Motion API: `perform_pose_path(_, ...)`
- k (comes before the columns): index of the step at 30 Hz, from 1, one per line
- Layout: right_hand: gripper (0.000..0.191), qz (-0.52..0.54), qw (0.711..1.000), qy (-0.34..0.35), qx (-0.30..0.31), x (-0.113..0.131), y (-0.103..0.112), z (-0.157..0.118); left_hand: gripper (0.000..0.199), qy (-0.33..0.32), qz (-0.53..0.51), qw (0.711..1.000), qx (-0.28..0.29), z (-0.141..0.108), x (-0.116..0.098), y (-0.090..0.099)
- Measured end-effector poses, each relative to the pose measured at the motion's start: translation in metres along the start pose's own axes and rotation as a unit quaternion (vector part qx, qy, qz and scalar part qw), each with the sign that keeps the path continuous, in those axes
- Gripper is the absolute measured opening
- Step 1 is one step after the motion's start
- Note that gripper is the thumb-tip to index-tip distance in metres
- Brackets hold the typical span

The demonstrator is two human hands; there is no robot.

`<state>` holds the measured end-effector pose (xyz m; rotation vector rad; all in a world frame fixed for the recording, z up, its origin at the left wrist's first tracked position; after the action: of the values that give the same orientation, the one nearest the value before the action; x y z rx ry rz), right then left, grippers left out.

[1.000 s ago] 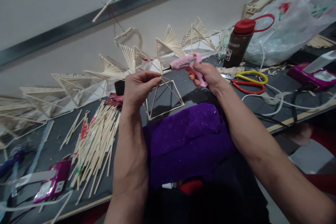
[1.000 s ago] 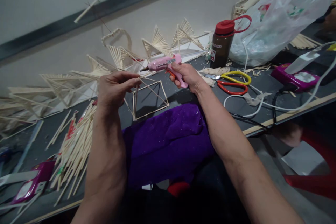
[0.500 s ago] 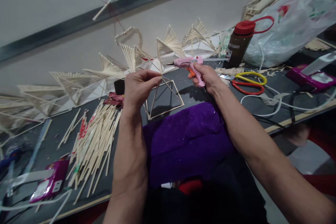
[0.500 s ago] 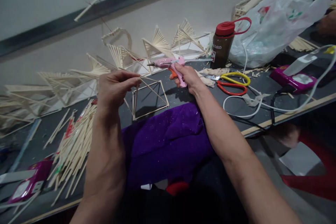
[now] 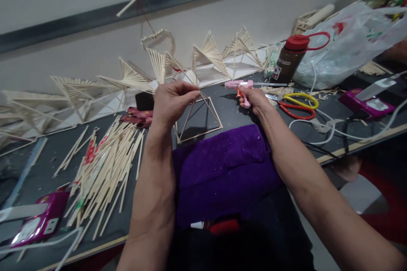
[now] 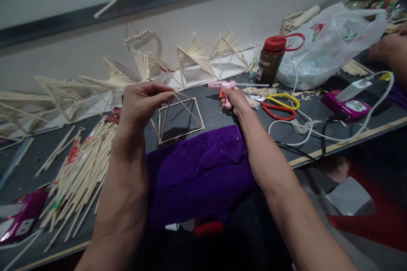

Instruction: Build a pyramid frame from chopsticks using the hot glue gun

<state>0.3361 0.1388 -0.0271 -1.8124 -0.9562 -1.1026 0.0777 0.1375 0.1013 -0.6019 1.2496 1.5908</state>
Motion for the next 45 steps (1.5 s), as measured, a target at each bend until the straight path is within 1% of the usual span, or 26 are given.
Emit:
perform_pose_path(4,0.022,-0.012,1.000,0.019,-0.002,0.000,0.003,0.001,0.010,-0.001,0.010,1.000,-0.005,0.000,0.001,0.001)
perform_pose_path(8,0.019,-0.060,0.997,0.038,-0.009,-0.003,0.005,0.005,0.010,0.002,0.029,1.000,-0.011,0.000,0.001,0.001)
perform_pose_path(11,0.019,-0.128,0.989,0.062,-0.025,-0.003,0.008,0.010,0.010,0.002,0.028,1.000,-0.010,0.000,0.001,0.001)
perform_pose_path(13,0.018,-0.212,0.973,0.073,-0.046,-0.002,0.013,0.012,0.010,-0.002,0.024,1.000,-0.008,0.000,0.000,0.001)
perform_pose_path(14,0.019,-0.271,0.957,0.083,-0.058,0.001,0.015,0.013,0.009,-0.004,0.022,1.000,-0.007,0.000,0.000,0.000)
perform_pose_path(15,0.022,-0.338,0.933,0.096,-0.071,0.004,0.017,0.012,0.009,-0.005,0.020,1.000,-0.006,0.000,0.000,0.000)
perform_pose_path(17,0.031,-0.473,0.866,0.128,-0.094,0.012,0.017,0.008,0.009,-0.005,0.016,1.000,-0.002,0.000,-0.001,-0.001)
perform_pose_path(19,0.042,-0.568,0.803,0.146,-0.106,0.019,0.015,0.001,0.008,-0.006,0.010,1.000,0.002,0.000,-0.002,-0.001)
perform_pose_path(21,0.048,-0.618,0.766,0.134,-0.112,0.024,0.013,-0.005,0.009,-0.006,0.005,1.000,0.006,-0.001,-0.003,-0.002)
perform_pose_path(23,0.046,-0.647,0.742,0.126,-0.125,0.029,0.011,-0.012,0.008,-0.004,0.003,1.000,0.009,-0.001,-0.004,-0.002)
perform_pose_path(24,0.042,-0.650,0.735,0.138,-0.135,0.033,0.008,-0.016,0.008,-0.003,0.002,1.000,0.010,-0.001,-0.004,-0.002)
perform_pose_path(25,0.036,-0.638,0.740,0.163,-0.137,0.038,0.004,-0.020,0.007,-0.004,0.001,1.000,0.011,-0.001,-0.004,-0.002)
perform_pose_path(26,0.031,-0.604,0.762,0.199,-0.126,0.043,-0.002,-0.025,0.007,-0.005,-0.002,1.000,0.013,-0.001,-0.004,-0.002)
perform_pose_path(27,0.025,-0.545,0.798,0.239,-0.098,0.048,-0.010,-0.030,0.007,-0.006,-0.005,1.000,0.013,-0.001,-0.004,-0.001)
perform_pose_path(29,0.015,-0.379,0.879,0.290,0.001,0.056,-0.032,-0.038,0.007,-0.006,-0.008,1.000,0.014,-0.001,-0.004,-0.001)
perform_pose_path(30,0.011,-0.293,0.909,0.290,0.056,0.059,-0.045,-0.041,0.007,-0.004,-0.008,1.000,0.013,-0.001,-0.004,-0.001)
perform_pose_path(31,0.009,-0.227,0.928,0.276,0.105,0.063,-0.059,-0.043,0.007,-0.002,-0.007,1.000,0.012,-0.001,-0.004,-0.001)
perform_pose_path(32,0.008,-0.178,0.938,0.263,0.140,0.068,-0.074,-0.044,0.007,0.000,-0.007,1.000,0.011,-0.001,-0.003,-0.001)
perform_pose_path(34,0.011,-0.094,0.948,0.246,0.177,0.082,-0.101,-0.043,0.007,-0.001,-0.009,1.000,0.010,-0.001,-0.002,-0.002)
perform_pose_path(35,0.013,-0.061,0.952,0.238,0.180,0.089,-0.114,-0.042,0.006,-0.002,-0.013,1.000,0.010,0.000,-0.001,-0.002)
perform_pose_path(38,0.018,0.016,0.966,0.203,0.156,0.109,-0.141,-0.045,0.007,-0.008,-0.024,0.999,0.021,0.001,0.001,-0.003)
perform_pose_path(40,0.020,0.079,0.969,0.189,0.139,0.120,-0.150,-0.058,0.007,-0.014,-0.028,0.999,0.029,0.001,0.002,-0.004)
perform_pose_path(41,0.021,0.115,0.964,0.197,0.137,0.126,-0.151,-0.068,0.008,-0.019,-0.029,0.999,0.030,0.000,0.001,-0.003)
perform_pose_path(42,0.022,0.156,0.953,0.217,0.145,0.133,-0.150,-0.080,0.008,-0.024,-0.026,0.999,0.034,-0.001,0.001,-0.003)
perform_pose_path(44,0.026,0.227,0.918,0.272,0.177,0.146,-0.144,-0.106,0.010,-0.032,-0.007,0.999,0.036,-0.003,0.001,-0.003)
perform_pose_path(45,0.029,0.243,0.897,0.306,0.209,0.152,-0.140,-0.119,0.011,-0.032,0.002,0.999,0.036,-0.004,0.001,-0.004)
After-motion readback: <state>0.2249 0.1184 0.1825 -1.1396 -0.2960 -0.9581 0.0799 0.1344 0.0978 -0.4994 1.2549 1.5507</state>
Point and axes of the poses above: each hand's wrist, its own z-axis towards the middle knuckle, its own y-axis out of the back of the hand, x = y × z, the point moved 6 cm from there along z, towards the middle knuckle, and after that the axes turned 1 degree about y, right-handed, at the moved point
